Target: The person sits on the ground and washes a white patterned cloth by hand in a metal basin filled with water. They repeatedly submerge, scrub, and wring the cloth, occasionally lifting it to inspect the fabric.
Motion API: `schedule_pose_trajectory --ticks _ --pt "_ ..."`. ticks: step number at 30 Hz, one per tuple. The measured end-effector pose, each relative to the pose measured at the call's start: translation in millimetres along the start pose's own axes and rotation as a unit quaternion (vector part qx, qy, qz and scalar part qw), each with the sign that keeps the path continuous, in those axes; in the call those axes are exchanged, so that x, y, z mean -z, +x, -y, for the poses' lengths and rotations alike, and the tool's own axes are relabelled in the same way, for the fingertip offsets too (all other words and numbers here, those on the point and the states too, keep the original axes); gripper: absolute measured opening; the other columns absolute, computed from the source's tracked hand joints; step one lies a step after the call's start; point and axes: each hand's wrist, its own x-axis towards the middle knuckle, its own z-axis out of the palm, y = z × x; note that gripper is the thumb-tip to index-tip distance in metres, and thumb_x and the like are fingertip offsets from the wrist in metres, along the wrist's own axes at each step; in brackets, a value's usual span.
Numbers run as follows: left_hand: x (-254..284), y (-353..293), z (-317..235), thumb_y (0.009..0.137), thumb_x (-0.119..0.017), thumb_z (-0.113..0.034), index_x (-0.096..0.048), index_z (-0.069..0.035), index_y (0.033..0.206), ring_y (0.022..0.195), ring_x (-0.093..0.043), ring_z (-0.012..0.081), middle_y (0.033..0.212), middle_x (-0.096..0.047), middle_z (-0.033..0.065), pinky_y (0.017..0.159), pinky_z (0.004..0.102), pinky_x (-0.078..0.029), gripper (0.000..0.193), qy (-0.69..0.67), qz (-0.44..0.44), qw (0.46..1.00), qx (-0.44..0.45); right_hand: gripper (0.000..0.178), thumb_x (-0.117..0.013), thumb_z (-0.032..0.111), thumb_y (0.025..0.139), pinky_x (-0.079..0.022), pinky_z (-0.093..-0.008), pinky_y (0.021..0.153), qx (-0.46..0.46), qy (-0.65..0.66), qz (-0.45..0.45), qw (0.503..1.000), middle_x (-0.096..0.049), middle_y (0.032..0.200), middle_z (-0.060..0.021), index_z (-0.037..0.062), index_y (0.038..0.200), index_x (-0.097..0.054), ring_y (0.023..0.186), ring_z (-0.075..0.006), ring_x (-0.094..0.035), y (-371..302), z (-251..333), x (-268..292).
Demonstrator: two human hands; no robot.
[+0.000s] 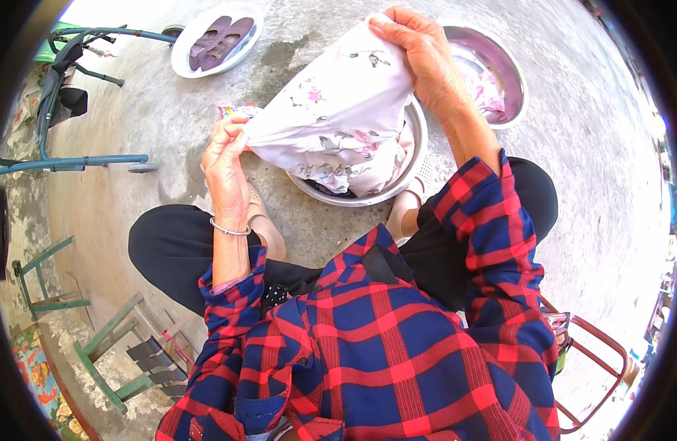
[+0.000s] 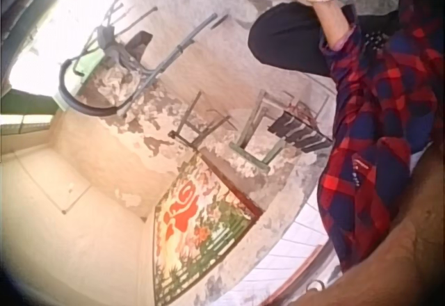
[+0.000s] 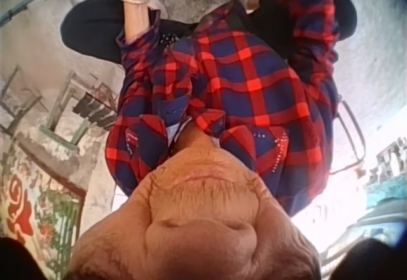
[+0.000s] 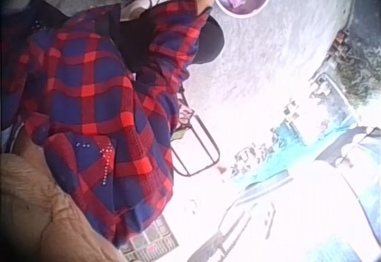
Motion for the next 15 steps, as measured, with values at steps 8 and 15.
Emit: schedule_pose_trajectory --ticks 8,15 --pt "-21.6 -8.2 3.5 0.085 -0.055 -0.028 -0.051 -0.002 0.1 0.103 -0.047 0.0146 0.113 -0.053 0.0098 0.09 0.0268 -0.034 0.03 -0.103 0.082 0.984 0.118 0.02 -0.054 0.006 0.084 -0.051 -0.0255 0.067 -0.106 0.161 0.078 0.978 -0.062 0.082 -0.0068 0.001 0.103 -0.056 0.074 -0.0126 -0.061 5.0 16.1 -15.2" --pt "-17.7 -15.9 -0.3 0.086 -0.054 -0.031 -0.045 0.004 0.121 0.107 -0.051 0.0171 0.117 -0.053 0.0115 0.094 0.0295 -0.038 0.05 -0.13 0.23 0.918 0.294 0.026 -0.055 0.002 0.081 -0.051 -0.0245 0.07 -0.099 0.17 0.156 0.968 -0.063 0.083 -0.007 -0.0008 0.107 -0.054 0.077 -0.014 -0.062 4.7 22.5 -31.8"
